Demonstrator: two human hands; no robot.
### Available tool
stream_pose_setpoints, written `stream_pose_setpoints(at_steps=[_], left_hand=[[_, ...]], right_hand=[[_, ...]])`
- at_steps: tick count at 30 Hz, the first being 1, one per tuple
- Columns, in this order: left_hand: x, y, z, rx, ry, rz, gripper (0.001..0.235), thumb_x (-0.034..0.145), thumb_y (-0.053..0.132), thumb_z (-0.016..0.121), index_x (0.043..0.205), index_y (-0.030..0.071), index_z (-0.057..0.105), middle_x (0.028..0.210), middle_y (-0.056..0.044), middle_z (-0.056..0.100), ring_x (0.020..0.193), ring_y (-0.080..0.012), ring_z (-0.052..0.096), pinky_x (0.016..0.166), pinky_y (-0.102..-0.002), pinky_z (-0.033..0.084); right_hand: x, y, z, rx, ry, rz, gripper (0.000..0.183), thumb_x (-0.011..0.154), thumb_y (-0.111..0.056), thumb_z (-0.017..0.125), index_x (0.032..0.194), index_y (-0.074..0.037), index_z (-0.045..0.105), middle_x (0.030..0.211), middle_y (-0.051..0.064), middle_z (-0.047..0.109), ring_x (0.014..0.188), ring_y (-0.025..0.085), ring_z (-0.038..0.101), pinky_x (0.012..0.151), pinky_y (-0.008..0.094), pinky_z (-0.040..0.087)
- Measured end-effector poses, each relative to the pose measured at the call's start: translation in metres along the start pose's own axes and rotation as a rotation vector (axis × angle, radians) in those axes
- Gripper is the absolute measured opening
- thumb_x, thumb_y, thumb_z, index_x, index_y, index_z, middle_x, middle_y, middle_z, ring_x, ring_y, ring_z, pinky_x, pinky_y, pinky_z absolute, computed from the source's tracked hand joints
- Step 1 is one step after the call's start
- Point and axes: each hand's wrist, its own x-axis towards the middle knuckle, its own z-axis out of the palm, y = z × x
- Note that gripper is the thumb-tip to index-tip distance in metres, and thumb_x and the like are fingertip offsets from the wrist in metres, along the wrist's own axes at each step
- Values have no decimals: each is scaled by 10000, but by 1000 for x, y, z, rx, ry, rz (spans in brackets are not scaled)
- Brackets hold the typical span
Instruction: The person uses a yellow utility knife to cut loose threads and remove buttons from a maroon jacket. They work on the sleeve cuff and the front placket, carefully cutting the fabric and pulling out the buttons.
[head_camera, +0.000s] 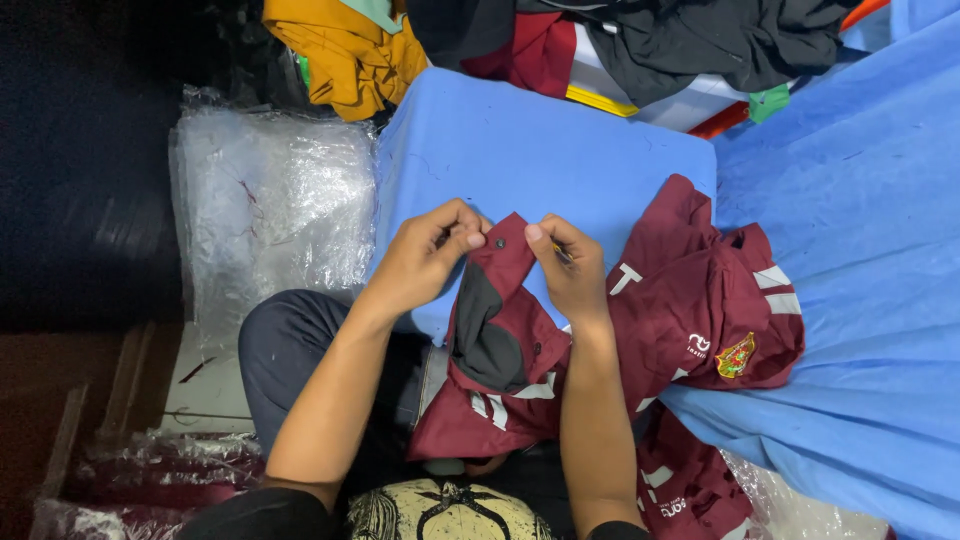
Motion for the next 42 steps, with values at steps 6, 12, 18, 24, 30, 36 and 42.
stream_pose_setpoints(at_steps=[6, 12, 18, 24, 30, 36, 42], left_hand=[[1, -12, 2, -131, 68, 59, 123, 1018, 88, 644, 896, 106, 648, 732, -26, 666, 709, -126, 584, 761, -299, 533], [-2, -2, 2, -308, 165, -12, 189, 1101, 149, 482, 944, 86, 567, 821, -93, 714, 917, -196, 724, 825, -294, 581], [2, -17, 4, -367, 269, -30, 180, 1115, 174, 455, 984, 68, 518, 864, -115, 704, 977, -250, 752, 861, -335, 617], [2, -17, 6, -382, 459, 95, 65, 1109, 98, 446, 1087, 40, 426, 1039, -159, 648, 1078, -268, 687, 951, -411, 611], [-21, 2, 8, 121, 565, 497, 119, 1062, 145, 580, 1021, 39, 613, 1039, -95, 637, 1057, -289, 633, 979, -390, 525], [-68, 18, 58, 462, 58, 765, 127, 1014, 151, 620, 941, 137, 722, 930, -21, 725, 862, -235, 682, 815, -378, 526], [-77, -7, 76, 834, -42, 756, 124, 961, 166, 677, 848, 123, 704, 931, -38, 653, 873, -260, 584, 812, -411, 438]], right_hand=[[-1, 9, 4, -78, 24, 9, 336, 1077, -164, 649, 753, -78, 616, 598, -8, 413, 609, 77, 388, 599, 246, 362], [2, 3, 8, -165, 19, -4, 170, 1004, -183, 728, 1092, -81, 624, 728, 20, 563, 663, 129, 472, 688, 296, 456], [-5, 23, -1, -76, -192, -100, 307, 833, -340, 877, 1032, -125, 785, 738, 16, 556, 713, 109, 467, 707, 266, 477], [0, -4, 5, -2, -328, -184, 269, 861, -95, 855, 693, -71, 647, 571, 11, 440, 564, 164, 454, 729, 277, 393], [1, -8, 4, -73, -322, -87, 227, 886, -110, 839, 732, -58, 680, 586, 33, 474, 594, 170, 497, 792, 294, 432], [0, -10, 2, -105, -325, 55, 175, 933, -168, 804, 818, -67, 719, 688, 60, 572, 708, 185, 523, 802, 322, 462], [-3, 1, 4, -88, -295, 111, 161, 957, -185, 802, 854, -78, 738, 728, 62, 587, 768, 139, 510, 794, 314, 463]])
